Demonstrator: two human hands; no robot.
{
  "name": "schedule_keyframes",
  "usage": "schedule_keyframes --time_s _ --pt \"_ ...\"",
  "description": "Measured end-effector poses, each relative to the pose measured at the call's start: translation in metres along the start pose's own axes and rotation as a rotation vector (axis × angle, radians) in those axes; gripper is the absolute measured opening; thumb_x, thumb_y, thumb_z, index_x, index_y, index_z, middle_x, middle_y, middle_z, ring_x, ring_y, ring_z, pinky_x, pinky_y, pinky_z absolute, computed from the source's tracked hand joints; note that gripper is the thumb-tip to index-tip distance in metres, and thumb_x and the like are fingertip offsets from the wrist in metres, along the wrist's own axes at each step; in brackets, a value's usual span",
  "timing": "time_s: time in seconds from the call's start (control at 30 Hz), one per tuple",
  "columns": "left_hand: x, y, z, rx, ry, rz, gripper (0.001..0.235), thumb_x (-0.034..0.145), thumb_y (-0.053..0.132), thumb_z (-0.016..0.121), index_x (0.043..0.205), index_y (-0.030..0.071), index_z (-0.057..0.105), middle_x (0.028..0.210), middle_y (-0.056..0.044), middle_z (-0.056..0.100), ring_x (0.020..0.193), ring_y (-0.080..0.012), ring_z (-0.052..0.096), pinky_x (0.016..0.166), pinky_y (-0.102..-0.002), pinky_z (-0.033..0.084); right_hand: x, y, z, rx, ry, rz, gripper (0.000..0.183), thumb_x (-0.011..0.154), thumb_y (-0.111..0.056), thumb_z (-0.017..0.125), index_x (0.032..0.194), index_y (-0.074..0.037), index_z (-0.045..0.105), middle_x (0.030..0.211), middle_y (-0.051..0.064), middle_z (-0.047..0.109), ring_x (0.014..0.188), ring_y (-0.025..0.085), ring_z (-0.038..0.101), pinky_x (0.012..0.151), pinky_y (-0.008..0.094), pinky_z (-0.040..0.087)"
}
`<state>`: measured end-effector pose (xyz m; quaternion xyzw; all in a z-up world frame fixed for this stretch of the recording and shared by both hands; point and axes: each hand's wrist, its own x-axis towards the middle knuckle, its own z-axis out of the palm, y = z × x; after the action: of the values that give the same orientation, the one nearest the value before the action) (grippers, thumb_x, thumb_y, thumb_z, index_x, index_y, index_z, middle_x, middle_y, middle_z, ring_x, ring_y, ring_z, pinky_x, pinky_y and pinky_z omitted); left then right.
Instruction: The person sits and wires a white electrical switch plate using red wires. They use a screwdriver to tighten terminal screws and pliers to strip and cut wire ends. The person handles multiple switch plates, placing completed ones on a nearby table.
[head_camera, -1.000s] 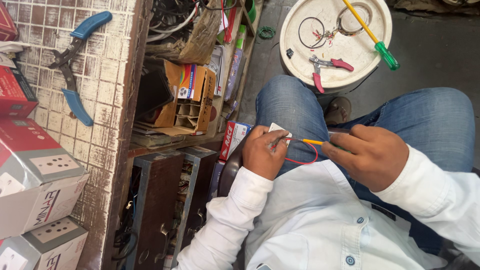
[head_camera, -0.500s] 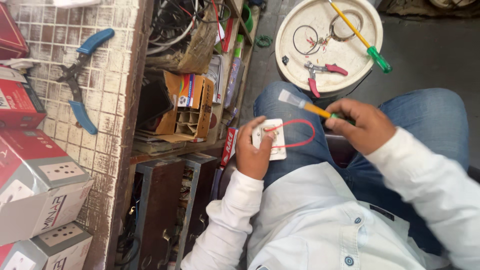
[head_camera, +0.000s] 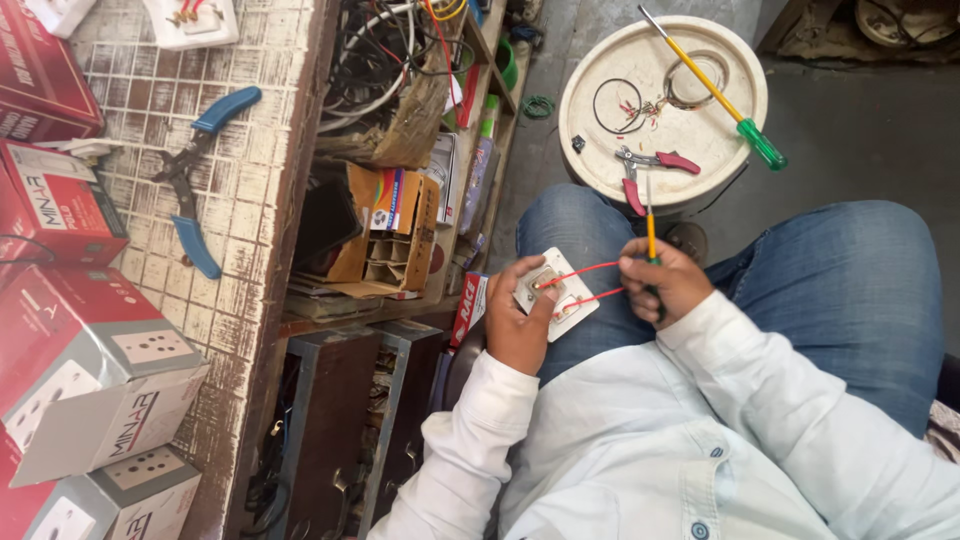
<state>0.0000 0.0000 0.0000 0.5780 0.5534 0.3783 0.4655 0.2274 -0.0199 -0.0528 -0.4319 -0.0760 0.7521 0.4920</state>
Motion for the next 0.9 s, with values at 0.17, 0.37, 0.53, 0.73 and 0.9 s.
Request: schedule_keyframes --time_s 0.17,0.37,0.53,0.73,0.9 --pt "-0.004 0.007 -0.001 0.270 -0.019 0.097 0.022 0.083 0.006 0.074 0.105 0.012 0.076 0.117 -0.013 0.052 0.108 -0.0267 0.059 0.096 -0.036 0.052 0.001 0.011 -0.005 -0.104 0.017 -0.066 0.015 0.094 -0.014 0.066 0.106 -0.009 0.059 0.070 0.005 0.060 0.043 0.008 0.044 0.037 0.024 0.034" --pt "-0.002 0.017 0.005 0.332 -0.034 0.037 0.016 0.082 0.011 0.077 0.097 0.010 0.072 0.114 -0.012 0.054 0.100 -0.0283 0.063 0.088 -0.037 0.054 0.000 0.004 -0.008 -0.134 0.011 -0.043 0.015 0.095 -0.016 0.066 0.105 -0.008 0.058 0.073 0.005 0.063 0.046 0.008 0.047 0.038 0.023 0.036" --pt "-0.002 0.015 0.006 0.317 -0.028 0.071 0.011 0.085 0.007 0.073 0.097 0.009 0.073 0.114 -0.012 0.056 0.102 -0.0287 0.064 0.091 -0.037 0.054 0.004 0.007 -0.010 -0.157 0.001 -0.042 0.017 0.094 -0.017 0.066 0.106 -0.009 0.058 0.071 0.006 0.063 0.045 0.010 0.047 0.036 0.024 0.035" --pt "-0.002 0.002 0.007 0.275 -0.041 0.027 0.010 0.084 0.005 0.072 0.091 0.010 0.078 0.115 -0.012 0.056 0.104 -0.0272 0.061 0.090 -0.035 0.054 0.017 0.010 -0.026 -0.220 0.023 -0.064 0.019 0.093 -0.019 0.066 0.107 -0.008 0.058 0.075 0.007 0.066 0.046 0.009 0.046 0.038 0.026 0.037" --pt "0.011 0.013 -0.001 0.182 -0.006 0.066 0.012 0.083 0.008 0.074 0.094 0.010 0.079 0.109 -0.012 0.061 0.104 -0.0258 0.061 0.094 -0.034 0.052 0.027 0.010 -0.044 -0.283 0.155 -0.101 0.022 0.100 -0.026 0.063 0.111 -0.007 0.062 0.073 0.005 0.056 0.047 0.010 0.045 0.039 0.027 0.037"
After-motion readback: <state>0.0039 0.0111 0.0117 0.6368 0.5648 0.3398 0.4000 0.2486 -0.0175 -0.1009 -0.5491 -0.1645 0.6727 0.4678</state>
